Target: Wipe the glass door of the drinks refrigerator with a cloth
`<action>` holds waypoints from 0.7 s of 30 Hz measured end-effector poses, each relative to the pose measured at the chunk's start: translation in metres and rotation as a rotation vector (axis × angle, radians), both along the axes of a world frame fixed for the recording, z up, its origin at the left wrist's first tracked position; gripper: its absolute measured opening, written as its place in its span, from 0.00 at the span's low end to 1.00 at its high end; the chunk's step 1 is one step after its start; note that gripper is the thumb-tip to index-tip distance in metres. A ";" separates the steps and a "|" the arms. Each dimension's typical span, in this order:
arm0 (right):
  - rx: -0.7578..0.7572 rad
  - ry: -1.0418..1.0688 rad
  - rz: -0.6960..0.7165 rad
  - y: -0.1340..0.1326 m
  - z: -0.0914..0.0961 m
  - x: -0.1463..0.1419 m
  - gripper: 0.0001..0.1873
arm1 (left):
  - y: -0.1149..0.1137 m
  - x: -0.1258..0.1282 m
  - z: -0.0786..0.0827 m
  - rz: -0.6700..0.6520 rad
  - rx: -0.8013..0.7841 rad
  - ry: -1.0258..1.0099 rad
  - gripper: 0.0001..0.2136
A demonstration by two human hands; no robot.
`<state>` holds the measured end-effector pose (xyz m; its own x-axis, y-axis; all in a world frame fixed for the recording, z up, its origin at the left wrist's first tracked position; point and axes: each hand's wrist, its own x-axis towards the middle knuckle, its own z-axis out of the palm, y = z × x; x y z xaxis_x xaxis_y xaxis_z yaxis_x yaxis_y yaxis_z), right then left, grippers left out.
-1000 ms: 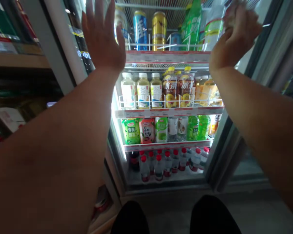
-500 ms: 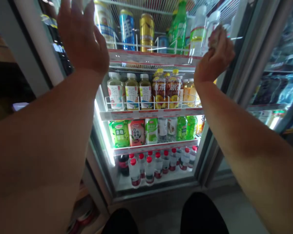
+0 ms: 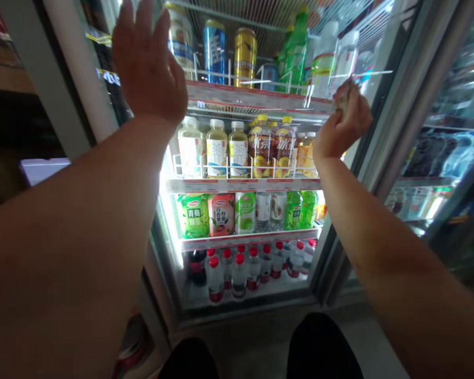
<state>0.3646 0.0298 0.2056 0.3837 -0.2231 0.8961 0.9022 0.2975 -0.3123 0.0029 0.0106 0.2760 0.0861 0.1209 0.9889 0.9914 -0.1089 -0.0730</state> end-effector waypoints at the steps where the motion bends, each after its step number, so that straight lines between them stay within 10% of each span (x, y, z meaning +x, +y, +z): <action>1: -0.047 -0.076 0.001 -0.003 -0.003 -0.002 0.31 | -0.001 0.001 0.000 0.001 -0.007 0.002 0.24; 7: -0.355 -0.725 0.013 -0.028 -0.021 -0.019 0.28 | -0.003 0.002 0.000 -0.016 -0.071 0.010 0.27; 15: 0.117 -0.006 0.057 0.016 -0.023 0.003 0.31 | -0.001 0.002 -0.011 -0.281 -0.037 -0.048 0.29; 21: -0.256 -0.883 0.021 -0.023 -0.051 -0.020 0.28 | -0.007 0.006 -0.013 -0.283 -0.046 -0.088 0.31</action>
<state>0.3449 0.0068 0.1548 -0.4619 0.0214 0.8866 0.8393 0.3336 0.4292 0.0091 0.0041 0.2635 0.0365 0.1497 0.9881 0.9235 -0.3828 0.0239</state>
